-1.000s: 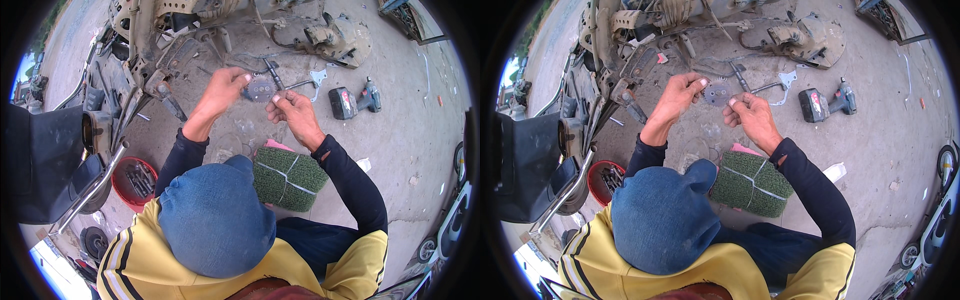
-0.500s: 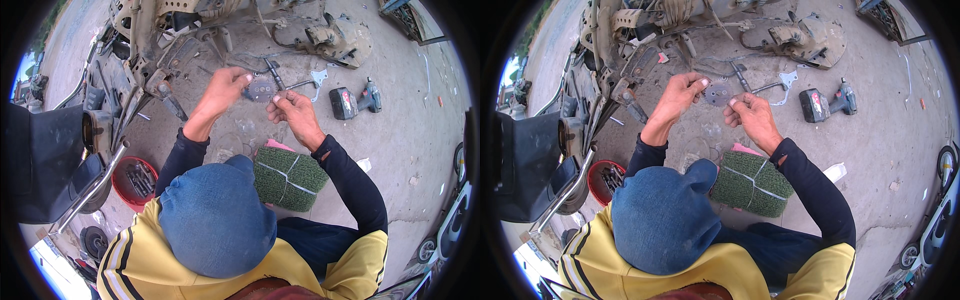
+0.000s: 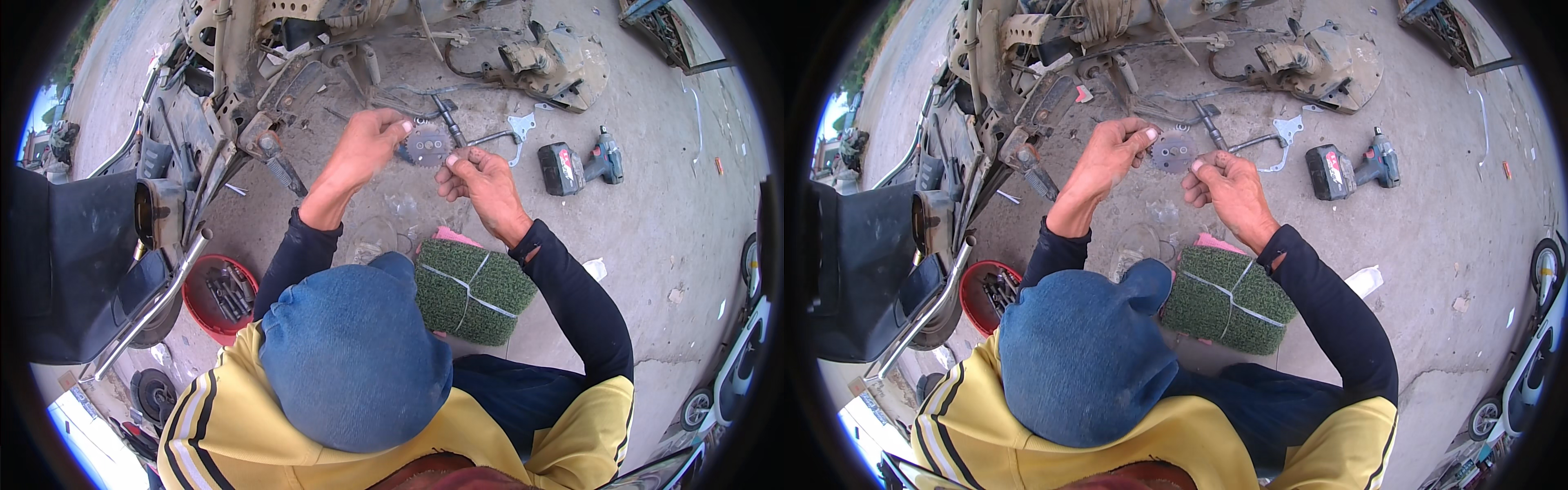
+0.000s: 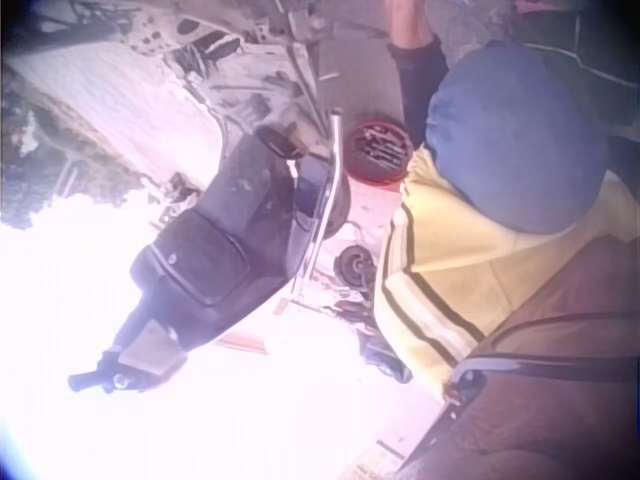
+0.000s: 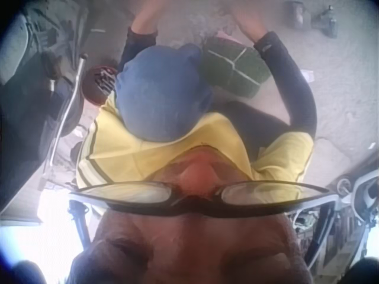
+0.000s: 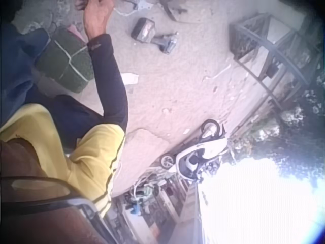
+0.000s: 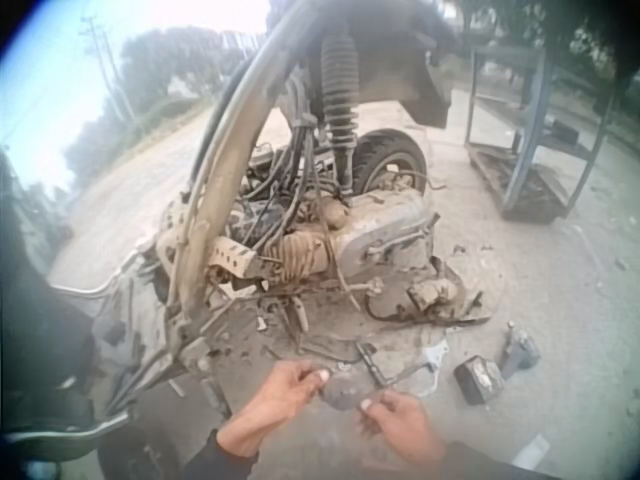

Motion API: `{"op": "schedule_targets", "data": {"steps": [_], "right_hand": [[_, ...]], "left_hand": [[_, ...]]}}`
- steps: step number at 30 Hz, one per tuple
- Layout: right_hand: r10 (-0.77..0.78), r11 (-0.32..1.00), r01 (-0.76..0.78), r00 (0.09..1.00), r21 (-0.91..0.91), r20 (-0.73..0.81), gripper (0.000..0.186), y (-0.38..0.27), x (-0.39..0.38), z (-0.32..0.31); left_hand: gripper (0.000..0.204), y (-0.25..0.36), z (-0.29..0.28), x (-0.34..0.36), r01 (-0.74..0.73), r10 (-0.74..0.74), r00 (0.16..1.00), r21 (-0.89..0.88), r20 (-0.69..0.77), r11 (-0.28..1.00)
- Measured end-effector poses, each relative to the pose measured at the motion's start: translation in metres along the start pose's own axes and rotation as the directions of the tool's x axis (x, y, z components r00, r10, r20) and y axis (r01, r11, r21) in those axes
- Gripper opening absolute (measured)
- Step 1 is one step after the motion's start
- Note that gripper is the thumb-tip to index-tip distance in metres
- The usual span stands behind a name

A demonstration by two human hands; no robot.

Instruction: The person uses a wrench and screwdriver to remove a bolt and a sprocket from the motorcycle's engine area. They then inspect the removed sprocket and wipe it with a cloth.

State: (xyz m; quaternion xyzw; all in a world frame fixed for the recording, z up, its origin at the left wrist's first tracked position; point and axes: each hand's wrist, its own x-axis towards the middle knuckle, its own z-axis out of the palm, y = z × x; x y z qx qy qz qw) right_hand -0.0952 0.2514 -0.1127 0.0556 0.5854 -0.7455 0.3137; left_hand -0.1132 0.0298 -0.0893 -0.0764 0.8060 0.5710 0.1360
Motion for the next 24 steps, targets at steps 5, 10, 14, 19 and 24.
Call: {"op": "schedule_targets", "data": {"steps": [5, 10, 14, 19, 24], "right_hand": [[-0.005, 1.0, 0.005, 1.0, -0.002, -0.005, 0.021, -0.0011, -0.0007, 0.0005], [-0.02, 1.0, 0.019, 1.0, -0.015, -0.018, 0.02, -0.0032, -0.0014, 0.0013], [-0.027, 0.999, 0.026, 0.999, -0.018, -0.023, 0.02, -0.0041, -0.001, 0.0015], [-0.033, 0.999, 0.032, 0.999, -0.019, -0.018, 0.02, -0.0052, -0.0008, 0.0009], [-0.03, 0.999, 0.029, 0.999, -0.038, -0.022, 0.02, -0.0051, -0.0003, 0.0012]], "left_hand": [[0.024, -0.0002, -0.0008, 0.0002, -0.002, 0.002, 1.0, 0.01, 0.006, 1.0], [0.024, 0.0027, -0.0003, -0.0009, -0.007, 0.007, 1.0, -0.014, 0.003, 1.0], [0.025, 0.0024, -0.002, -0.001, -0.002, 0.003, 1.0, -0.018, 0.011, 1.0], [0.025, 0.0033, -0.0039, -0.0016, 0.011, -0.01, 1.0, -0.027, 0.025, 1.0], [0.024, 0.0053, -0.004, -0.0028, 0.028, -0.028, 0.999, -0.042, 0.02, 0.999]]}}
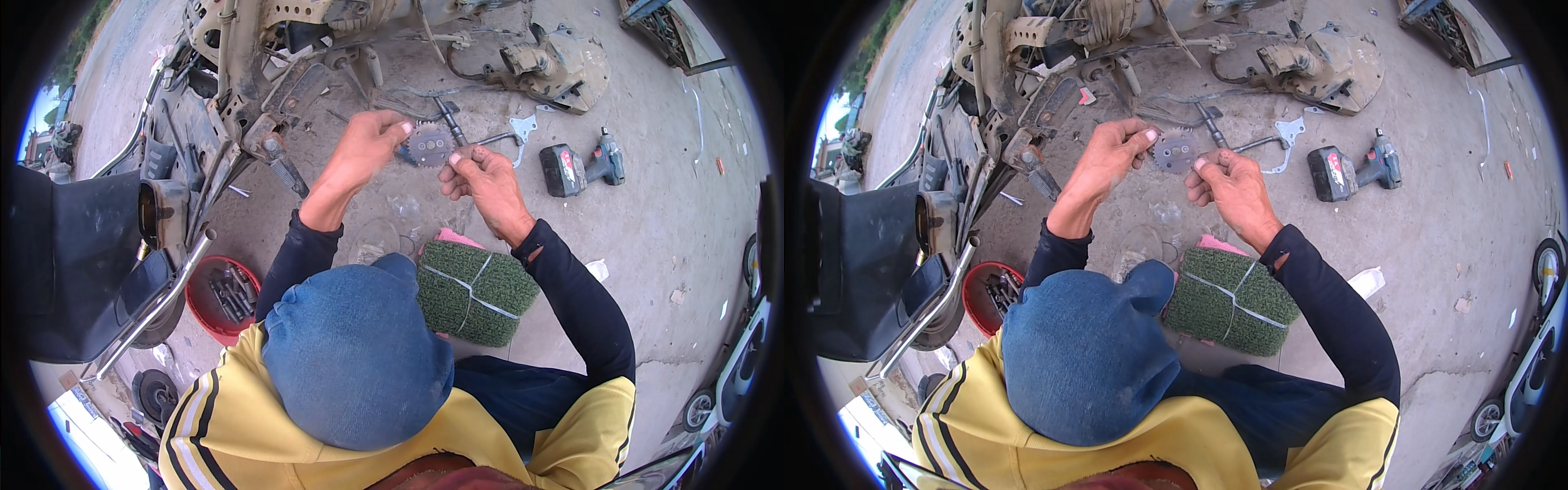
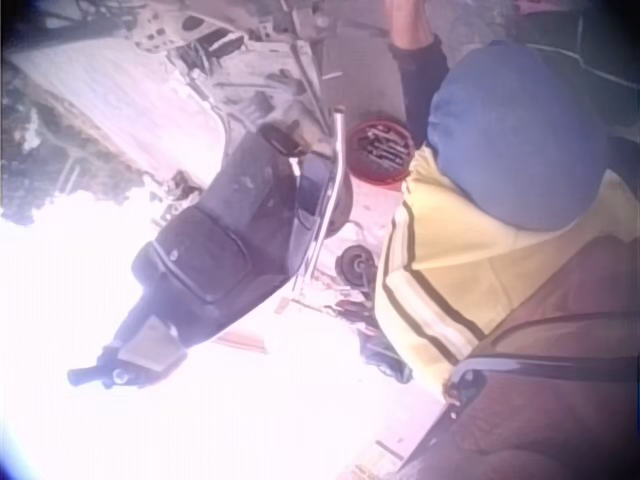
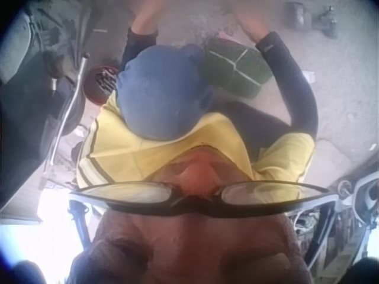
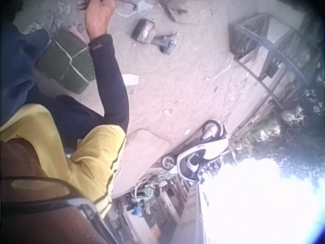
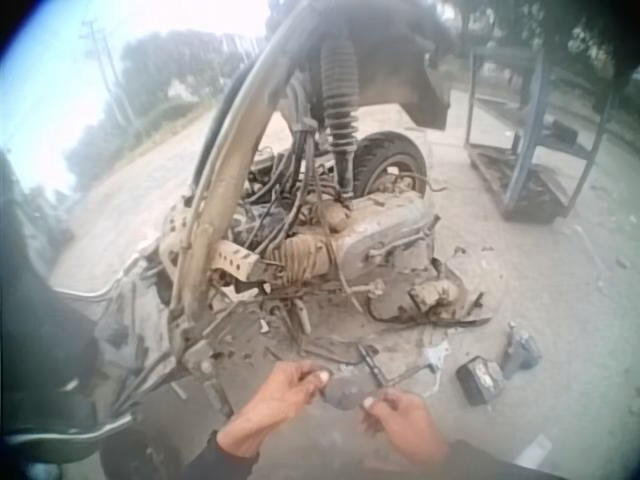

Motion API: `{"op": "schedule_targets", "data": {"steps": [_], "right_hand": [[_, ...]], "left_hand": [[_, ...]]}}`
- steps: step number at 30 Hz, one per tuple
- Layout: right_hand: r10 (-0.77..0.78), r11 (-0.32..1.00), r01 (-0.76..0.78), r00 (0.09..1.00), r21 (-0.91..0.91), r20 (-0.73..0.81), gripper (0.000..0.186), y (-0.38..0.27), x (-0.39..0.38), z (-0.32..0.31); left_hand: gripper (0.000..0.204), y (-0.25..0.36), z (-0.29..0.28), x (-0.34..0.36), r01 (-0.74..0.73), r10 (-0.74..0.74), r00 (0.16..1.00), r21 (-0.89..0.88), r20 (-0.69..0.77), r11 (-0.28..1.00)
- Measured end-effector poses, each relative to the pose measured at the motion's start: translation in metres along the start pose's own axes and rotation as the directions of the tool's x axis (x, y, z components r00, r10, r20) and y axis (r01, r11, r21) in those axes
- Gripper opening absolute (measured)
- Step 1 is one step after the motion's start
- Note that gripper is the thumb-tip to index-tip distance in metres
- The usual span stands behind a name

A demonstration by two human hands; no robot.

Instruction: The person uses a wrench and screwdriver to remove a bolt and a sprocket from the motorcycle's engine area. They then inspect the removed sprocket and wipe it with a cloth.

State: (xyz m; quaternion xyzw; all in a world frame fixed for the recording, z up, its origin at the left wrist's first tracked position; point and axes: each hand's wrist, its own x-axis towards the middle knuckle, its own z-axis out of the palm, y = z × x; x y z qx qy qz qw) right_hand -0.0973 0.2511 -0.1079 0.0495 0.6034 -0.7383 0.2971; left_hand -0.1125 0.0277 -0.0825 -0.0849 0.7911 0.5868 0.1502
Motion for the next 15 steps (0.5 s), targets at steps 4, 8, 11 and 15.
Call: {"op": "schedule_targets", "data": {"steps": [4, 8, 11, 15], "right_hand": [[-0.008, 1.0, 0.008, 1.0, -0.006, -0.003, 0.02, 0.0001, 0.0006, 0.001], [-0.015, 0.999, 0.015, 1.0, -0.032, -0.012, 0.021, 0.0017, 0.0018, 0.0002], [-0.024, 0.999, 0.023, 1.0, -0.045, -0.013, 0.021, 0.0016, 0.0018, -0.0011], [-0.032, 0.998, 0.031, 0.999, -0.048, -0.015, 0.021, -0.0003, 0.0003, -0.0024]], "left_hand": [[0.024, 0.0004, -0.0015, -0.0003, 0.009, -0.009, 1.0, 0.012, 0.0, 1.0], [0.024, -0.0006, -0.0021, 0.0006, 0.013, -0.013, 1.0, 0.008, -0.002, 1.0], [0.024, -0.0021, -0.0018, 0.002, 0.004, -0.004, 1.0, 0.009, -0.003, 1.0], [0.024, -0.0003, 0.0002, 0.0024, -0.001, 0.001, 1.0, 0.017, -0.006, 1.0]]}}
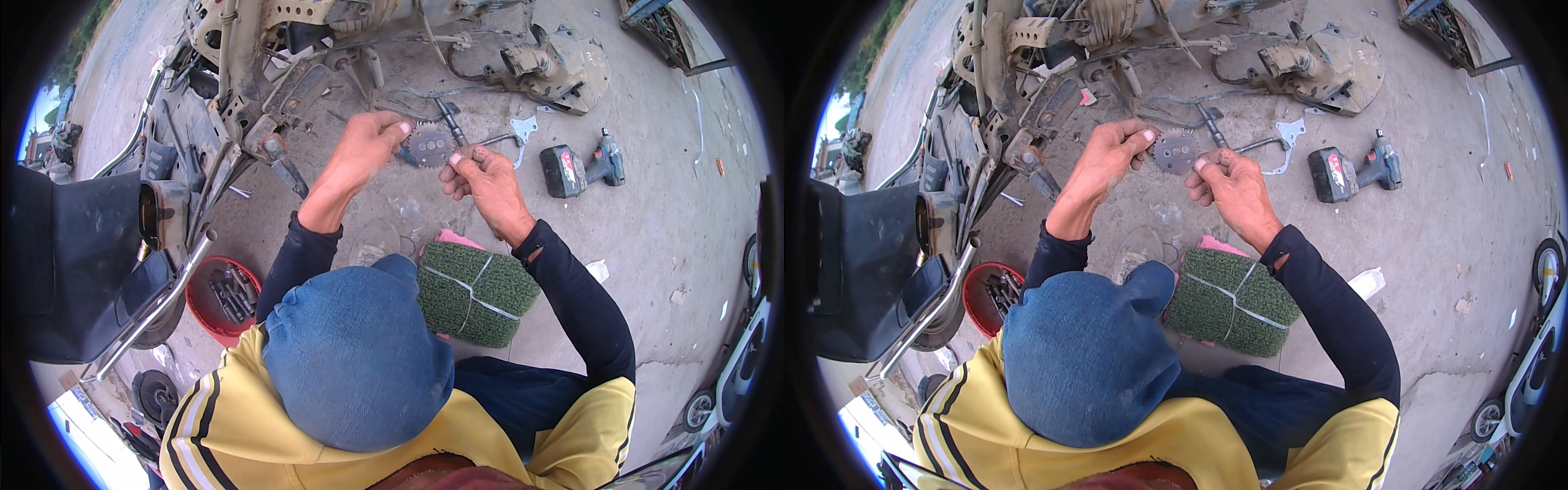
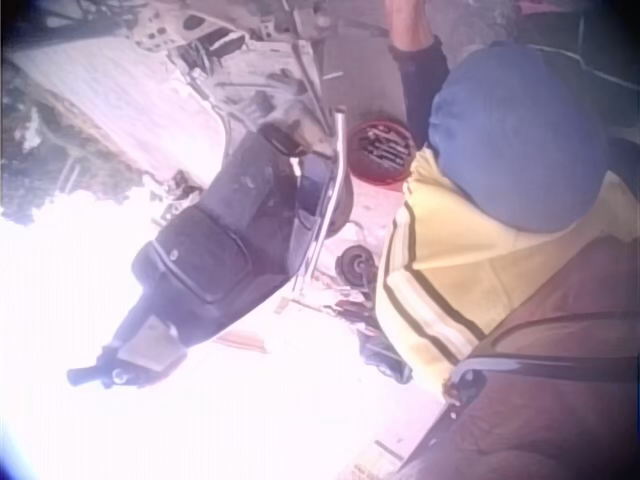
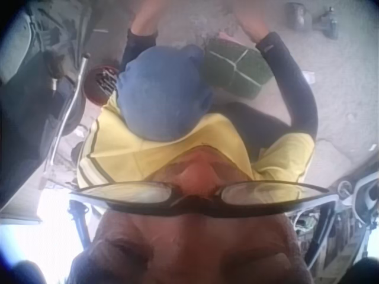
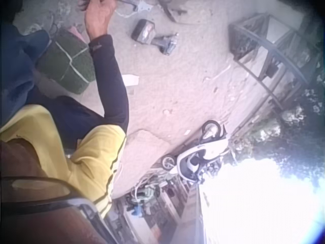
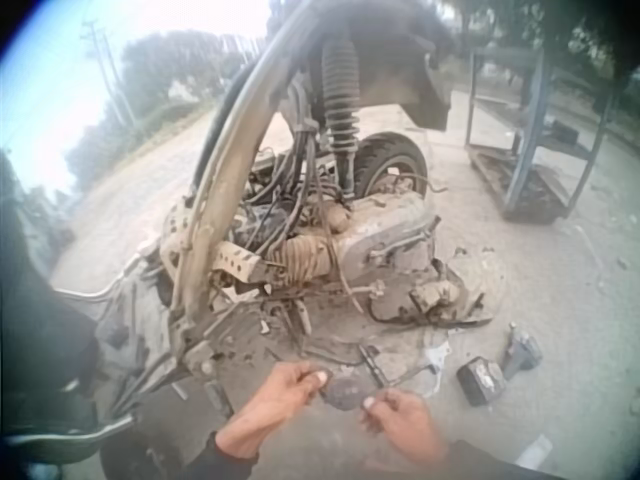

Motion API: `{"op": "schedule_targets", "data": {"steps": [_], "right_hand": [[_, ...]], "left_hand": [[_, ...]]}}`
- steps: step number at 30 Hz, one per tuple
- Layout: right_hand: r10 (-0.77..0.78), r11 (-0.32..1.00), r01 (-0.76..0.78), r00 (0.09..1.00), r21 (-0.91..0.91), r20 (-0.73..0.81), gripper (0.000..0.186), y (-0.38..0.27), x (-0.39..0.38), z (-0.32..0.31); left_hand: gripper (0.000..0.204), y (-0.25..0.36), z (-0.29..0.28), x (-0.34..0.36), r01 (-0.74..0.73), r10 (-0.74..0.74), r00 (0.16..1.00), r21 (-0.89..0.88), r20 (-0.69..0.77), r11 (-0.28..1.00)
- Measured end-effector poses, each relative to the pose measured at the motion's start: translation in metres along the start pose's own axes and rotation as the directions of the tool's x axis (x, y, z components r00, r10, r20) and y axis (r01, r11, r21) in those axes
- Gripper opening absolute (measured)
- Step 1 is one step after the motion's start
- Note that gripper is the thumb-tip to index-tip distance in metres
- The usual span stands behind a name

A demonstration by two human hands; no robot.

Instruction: The person uses a wrench and screwdriver to remove a bolt and a sprocket from the motorcycle's engine area. They then inspect the removed sprocket and wipe it with a cloth.

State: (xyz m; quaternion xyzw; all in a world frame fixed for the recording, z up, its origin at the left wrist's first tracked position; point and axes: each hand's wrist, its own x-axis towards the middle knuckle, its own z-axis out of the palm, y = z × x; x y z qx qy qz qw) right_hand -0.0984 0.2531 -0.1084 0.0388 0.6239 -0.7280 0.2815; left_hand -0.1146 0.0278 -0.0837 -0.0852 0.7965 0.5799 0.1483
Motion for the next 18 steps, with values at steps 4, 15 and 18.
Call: {"op": "schedule_targets", "data": {"steps": [4, 15, 18], "right_hand": [[-0.006, 0.999, 0.005, 1.0, -0.034, -0.005, 0.02, -0.002, 0.0, 0.004], [-0.046, 0.998, 0.046, 0.999, -0.04, 0.005, 0.021, -0.004, 0.001, 0.005], [-0.065, 0.996, 0.065, 0.998, -0.055, 0.012, 0.019, -0.006, 0.003, 0.003]], "left_hand": [[0.024, 0.003, -0.003, -0.005, 0.042, -0.042, 0.999, -0.041, -0.002, 0.998], [0.024, 0.002, -0.009, -0.012, -0.077, 0.077, 0.997, 0.029, 0.0, 0.997], [0.024, -0.004, -0.009, -0.009, -0.096, 0.096, 0.995, 0.019, 0.006, 0.995]]}}
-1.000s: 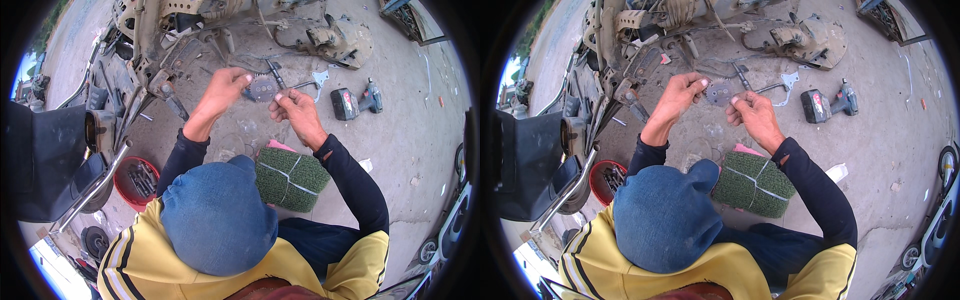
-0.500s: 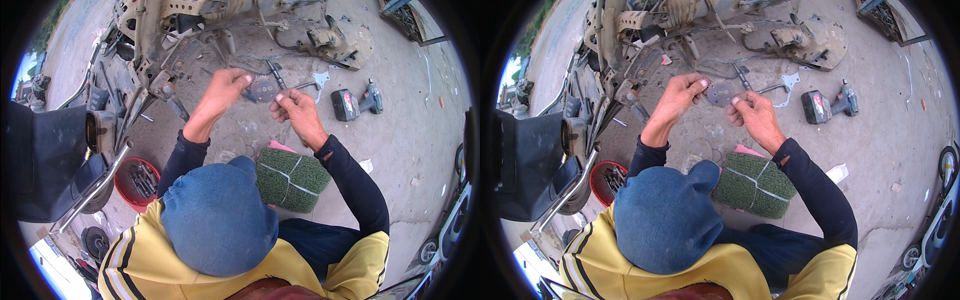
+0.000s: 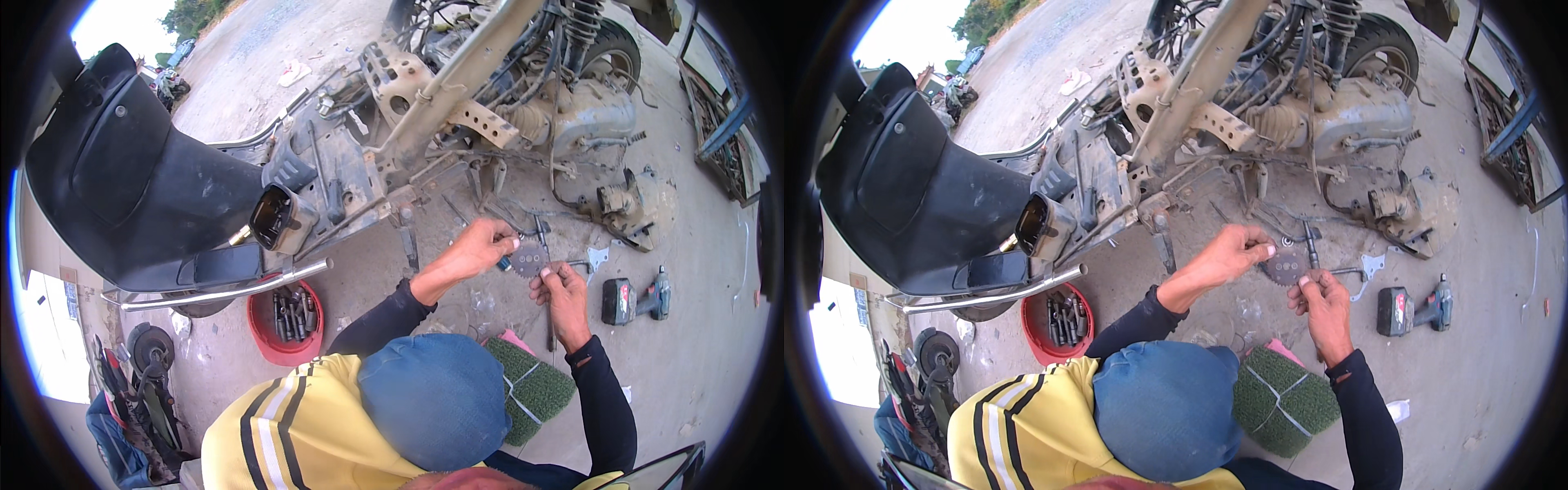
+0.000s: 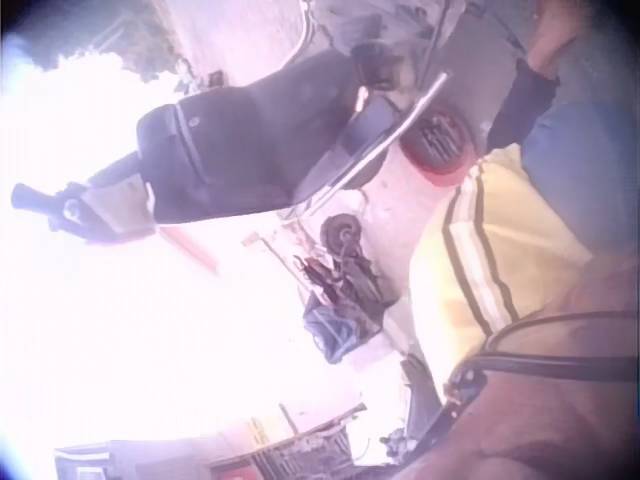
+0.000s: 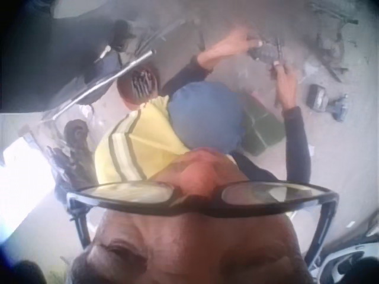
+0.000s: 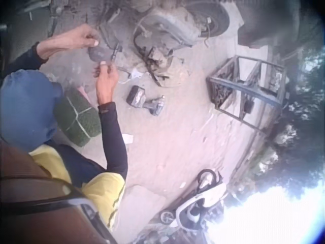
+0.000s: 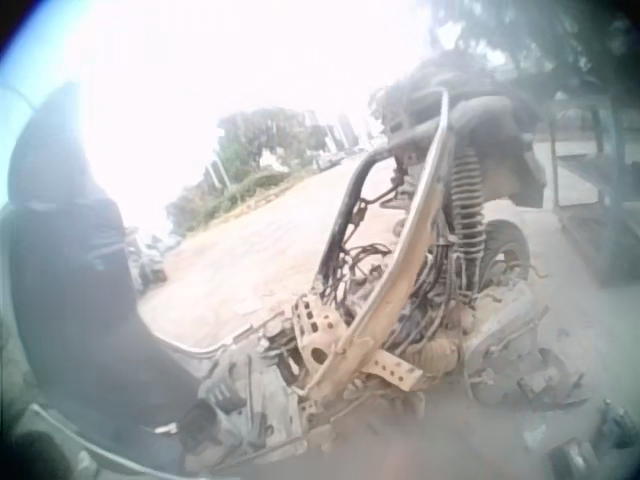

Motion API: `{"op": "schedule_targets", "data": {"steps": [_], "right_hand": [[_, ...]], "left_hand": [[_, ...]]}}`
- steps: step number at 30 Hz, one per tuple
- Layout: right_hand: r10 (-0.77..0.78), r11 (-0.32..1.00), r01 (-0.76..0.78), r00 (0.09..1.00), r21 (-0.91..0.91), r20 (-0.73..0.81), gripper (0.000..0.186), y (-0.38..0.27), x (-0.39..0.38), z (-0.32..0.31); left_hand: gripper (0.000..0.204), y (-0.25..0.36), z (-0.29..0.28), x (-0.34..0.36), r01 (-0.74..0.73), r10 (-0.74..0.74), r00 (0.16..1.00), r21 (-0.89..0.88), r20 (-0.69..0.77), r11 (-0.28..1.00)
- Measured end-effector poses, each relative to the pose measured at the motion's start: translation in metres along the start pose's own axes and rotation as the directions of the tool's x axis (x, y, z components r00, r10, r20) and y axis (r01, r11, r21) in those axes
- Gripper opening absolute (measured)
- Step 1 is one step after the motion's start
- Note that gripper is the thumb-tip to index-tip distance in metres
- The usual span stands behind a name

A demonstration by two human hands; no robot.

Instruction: The person uses a wrench and screwdriver to remove a bolt and a sprocket from the motorcycle's engine area. They then inspect the removed sprocket and wipe it with a cloth.

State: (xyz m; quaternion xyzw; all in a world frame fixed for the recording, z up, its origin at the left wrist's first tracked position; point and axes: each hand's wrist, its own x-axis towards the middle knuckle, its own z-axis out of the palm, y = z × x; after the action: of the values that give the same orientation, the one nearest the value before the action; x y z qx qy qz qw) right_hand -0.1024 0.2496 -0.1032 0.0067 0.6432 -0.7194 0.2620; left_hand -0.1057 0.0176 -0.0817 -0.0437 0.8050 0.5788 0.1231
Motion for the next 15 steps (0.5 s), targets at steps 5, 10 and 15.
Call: {"op": "schedule_targets", "data": {"steps": [5, 10, 15], "right_hand": [[-0.014, 0.999, 0.014, 1.0, -0.033, 0.019, 0.017, -0.006, -0.003, 0.002], [-0.05, 0.997, 0.051, 0.999, -0.054, 0.02, 0.012, -0.022, -0.005, 0.007], [-0.107, 0.98, 0.114, 0.993, -0.162, 0.05, 0.013, -0.048, -0.01, 0.02]], "left_hand": [[0.023, 0.006, -0.004, -0.01, -0.045, 0.045, 0.999, 0.025, 0.01, 0.999], [0.022, 0.014, -0.009, -0.02, -0.109, 0.107, 0.994, -0.063, -0.022, 0.992], [0.022, 0.023, -0.02, -0.032, -0.13, 0.127, 0.99, -0.057, -0.054, 0.99]]}}
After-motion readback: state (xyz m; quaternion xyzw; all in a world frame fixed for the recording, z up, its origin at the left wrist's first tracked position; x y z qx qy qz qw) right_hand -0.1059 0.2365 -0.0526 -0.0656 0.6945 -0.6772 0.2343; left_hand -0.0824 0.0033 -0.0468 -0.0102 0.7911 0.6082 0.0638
